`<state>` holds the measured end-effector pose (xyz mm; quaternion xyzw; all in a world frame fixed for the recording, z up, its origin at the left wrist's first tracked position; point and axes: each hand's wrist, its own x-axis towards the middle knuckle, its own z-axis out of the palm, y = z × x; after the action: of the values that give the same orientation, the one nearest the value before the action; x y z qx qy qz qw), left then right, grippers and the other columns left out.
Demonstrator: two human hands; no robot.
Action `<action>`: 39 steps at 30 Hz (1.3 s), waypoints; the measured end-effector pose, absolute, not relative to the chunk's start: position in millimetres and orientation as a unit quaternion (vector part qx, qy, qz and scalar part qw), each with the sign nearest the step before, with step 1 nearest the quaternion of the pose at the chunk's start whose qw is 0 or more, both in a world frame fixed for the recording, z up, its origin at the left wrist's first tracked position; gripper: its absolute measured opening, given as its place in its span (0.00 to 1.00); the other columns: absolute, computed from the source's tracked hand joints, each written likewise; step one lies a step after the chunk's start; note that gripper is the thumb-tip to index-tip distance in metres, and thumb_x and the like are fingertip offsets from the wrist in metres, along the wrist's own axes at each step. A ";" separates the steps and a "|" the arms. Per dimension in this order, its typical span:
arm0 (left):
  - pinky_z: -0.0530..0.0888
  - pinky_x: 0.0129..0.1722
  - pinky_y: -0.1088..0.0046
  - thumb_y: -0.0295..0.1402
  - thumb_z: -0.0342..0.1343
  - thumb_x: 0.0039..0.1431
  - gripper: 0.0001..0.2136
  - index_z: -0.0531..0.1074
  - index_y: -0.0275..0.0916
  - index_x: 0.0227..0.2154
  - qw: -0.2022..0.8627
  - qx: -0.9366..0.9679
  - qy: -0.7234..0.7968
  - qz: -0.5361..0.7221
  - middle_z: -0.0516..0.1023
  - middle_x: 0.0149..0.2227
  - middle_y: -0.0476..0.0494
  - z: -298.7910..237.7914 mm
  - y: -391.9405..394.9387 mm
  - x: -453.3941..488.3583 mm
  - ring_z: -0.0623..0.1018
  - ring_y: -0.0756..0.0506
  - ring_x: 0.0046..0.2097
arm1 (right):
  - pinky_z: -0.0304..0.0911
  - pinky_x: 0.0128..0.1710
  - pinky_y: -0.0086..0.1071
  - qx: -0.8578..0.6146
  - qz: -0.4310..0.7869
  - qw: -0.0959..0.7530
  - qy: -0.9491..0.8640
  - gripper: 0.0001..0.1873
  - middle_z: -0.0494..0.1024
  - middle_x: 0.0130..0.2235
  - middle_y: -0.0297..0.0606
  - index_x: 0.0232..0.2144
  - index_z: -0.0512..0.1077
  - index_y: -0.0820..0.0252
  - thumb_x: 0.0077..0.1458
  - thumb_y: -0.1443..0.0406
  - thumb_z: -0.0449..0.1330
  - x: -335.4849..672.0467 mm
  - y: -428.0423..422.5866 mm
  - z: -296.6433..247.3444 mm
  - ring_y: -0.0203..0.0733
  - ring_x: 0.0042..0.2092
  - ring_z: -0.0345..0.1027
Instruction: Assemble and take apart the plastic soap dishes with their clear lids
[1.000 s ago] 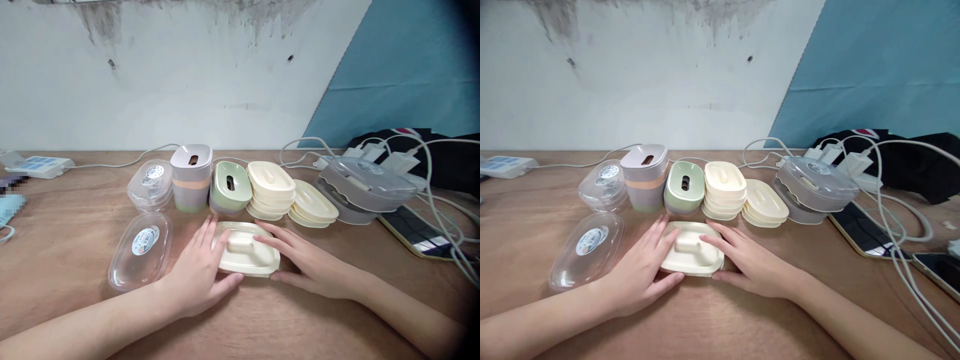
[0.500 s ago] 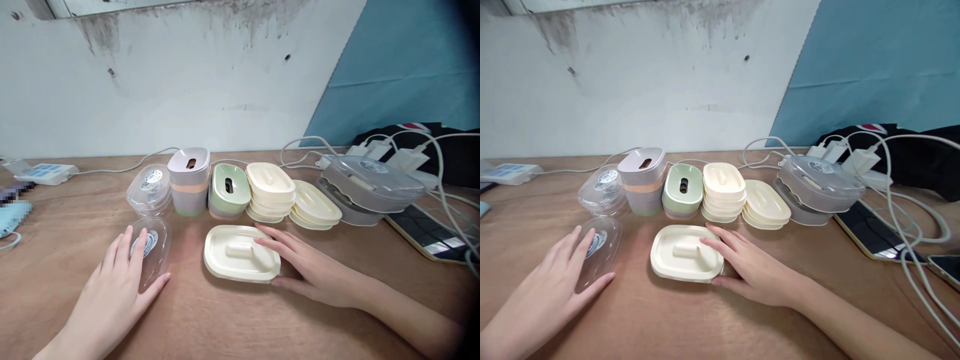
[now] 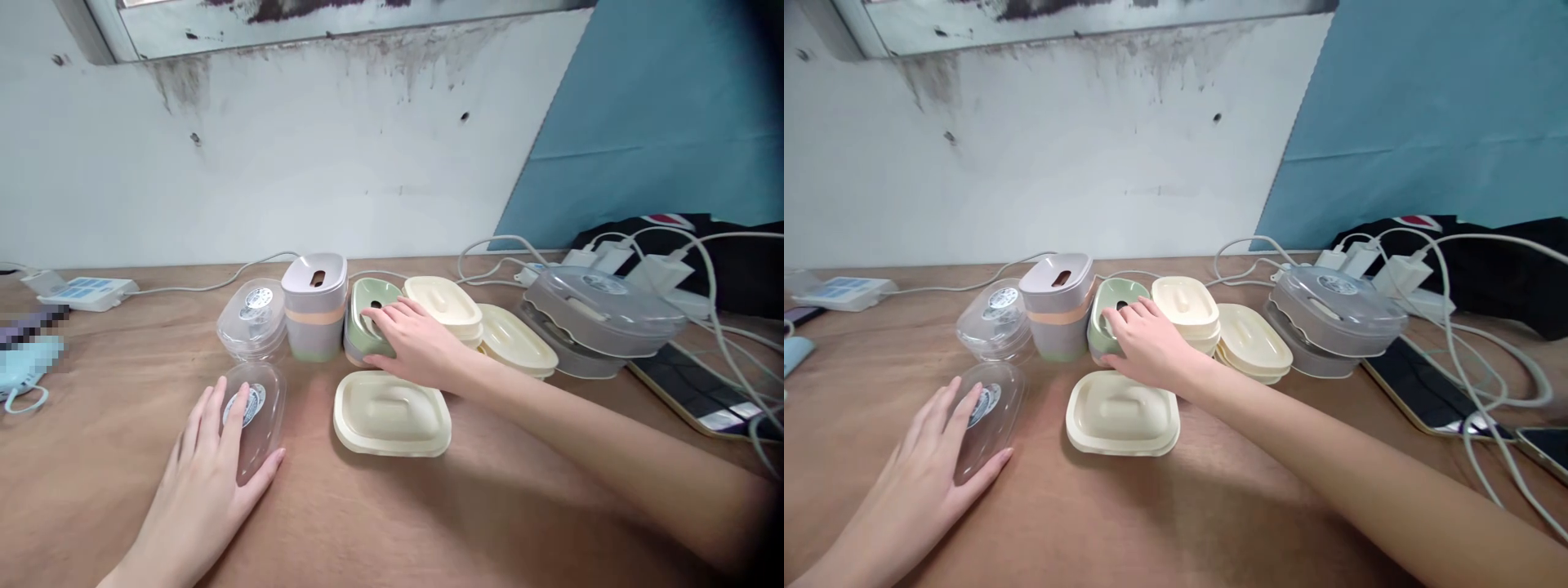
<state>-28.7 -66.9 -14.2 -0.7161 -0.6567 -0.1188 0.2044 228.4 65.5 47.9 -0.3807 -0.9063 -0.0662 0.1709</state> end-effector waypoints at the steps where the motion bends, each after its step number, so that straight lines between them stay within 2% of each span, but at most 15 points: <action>1: 0.66 0.50 0.50 0.52 0.36 0.59 0.33 0.55 0.28 0.57 0.204 -0.721 -0.650 -0.124 0.55 0.60 0.25 -14.6 -66.5 -29.1 0.59 0.30 0.59 | 0.56 0.51 0.47 -0.382 -0.061 0.166 -0.907 0.22 0.76 0.38 0.48 0.46 0.65 0.67 0.49 0.60 0.60 225.5 68.6 46.8 0.52 0.44 0.67; 6: 0.65 0.50 0.49 0.50 0.38 0.60 0.31 0.55 0.29 0.57 0.208 -0.736 -0.630 -0.136 0.55 0.59 0.24 -13.6 -66.1 -29.9 0.58 0.29 0.59 | 0.60 0.46 0.45 -0.411 -0.038 0.189 -0.891 0.21 0.76 0.35 0.45 0.46 0.64 0.66 0.52 0.62 0.58 225.6 69.9 47.7 0.51 0.42 0.67; 10: 0.64 0.51 0.48 0.45 0.41 0.61 0.27 0.55 0.30 0.56 0.220 -0.765 -0.588 -0.143 0.55 0.59 0.24 -5.8 -65.2 -27.1 0.58 0.29 0.59 | 0.64 0.43 0.41 -0.426 -0.018 0.232 -0.874 0.22 0.74 0.43 0.47 0.50 0.59 0.65 0.56 0.61 0.55 235.6 58.5 54.7 0.49 0.46 0.66; 15: 0.65 0.52 0.51 0.36 0.46 0.59 0.22 0.56 0.34 0.56 0.190 -0.821 -0.521 -0.137 0.54 0.60 0.27 12.3 -55.0 -8.9 0.57 0.31 0.60 | 0.63 0.49 0.44 -0.352 0.018 0.300 -0.886 0.24 0.70 0.49 0.46 0.55 0.53 0.58 0.57 0.62 0.54 261.8 26.1 57.5 0.48 0.52 0.64; 19: 0.64 0.53 0.52 0.31 0.46 0.57 0.24 0.54 0.32 0.57 0.136 -0.864 -0.469 -0.126 0.54 0.60 0.27 23.0 -40.2 16.0 0.55 0.32 0.62 | 0.50 0.59 0.46 -0.222 0.016 0.249 -0.943 0.27 0.68 0.53 0.49 0.57 0.50 0.61 0.57 0.64 0.53 288.7 0.5 43.6 0.47 0.60 0.54; 24: 0.64 0.55 0.52 0.29 0.47 0.56 0.26 0.52 0.29 0.57 0.030 -0.888 -0.444 -0.118 0.57 0.59 0.27 17.9 -30.0 42.9 0.58 0.33 0.61 | 0.43 0.62 0.50 -0.174 0.002 0.194 -0.965 0.25 0.71 0.52 0.46 0.55 0.56 0.62 0.56 0.66 0.55 308.9 -8.3 14.5 0.47 0.62 0.48; 29: 0.63 0.56 0.54 0.28 0.46 0.58 0.26 0.50 0.32 0.59 -0.060 -0.888 -0.438 -0.126 0.53 0.61 0.29 6.1 -33.0 50.4 0.58 0.36 0.61 | 0.45 0.61 0.54 -0.186 0.051 0.163 -0.967 0.24 0.69 0.53 0.46 0.56 0.56 0.62 0.57 0.67 0.53 312.2 -4.8 4.3 0.48 0.63 0.45; 39: 0.63 0.56 0.51 0.27 0.46 0.57 0.26 0.50 0.33 0.59 -0.072 -0.887 -0.429 -0.155 0.53 0.62 0.30 3.0 -32.0 49.3 0.59 0.34 0.61 | 0.49 0.59 0.54 -0.189 0.064 0.180 -0.963 0.26 0.69 0.54 0.47 0.57 0.55 0.61 0.56 0.68 0.54 314.6 -4.8 5.6 0.49 0.63 0.44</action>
<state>49.3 -32.0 3.0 -0.8871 -0.4286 -0.1554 -0.0724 314.6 -4.8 5.6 -0.1890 -0.9633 0.0641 0.1796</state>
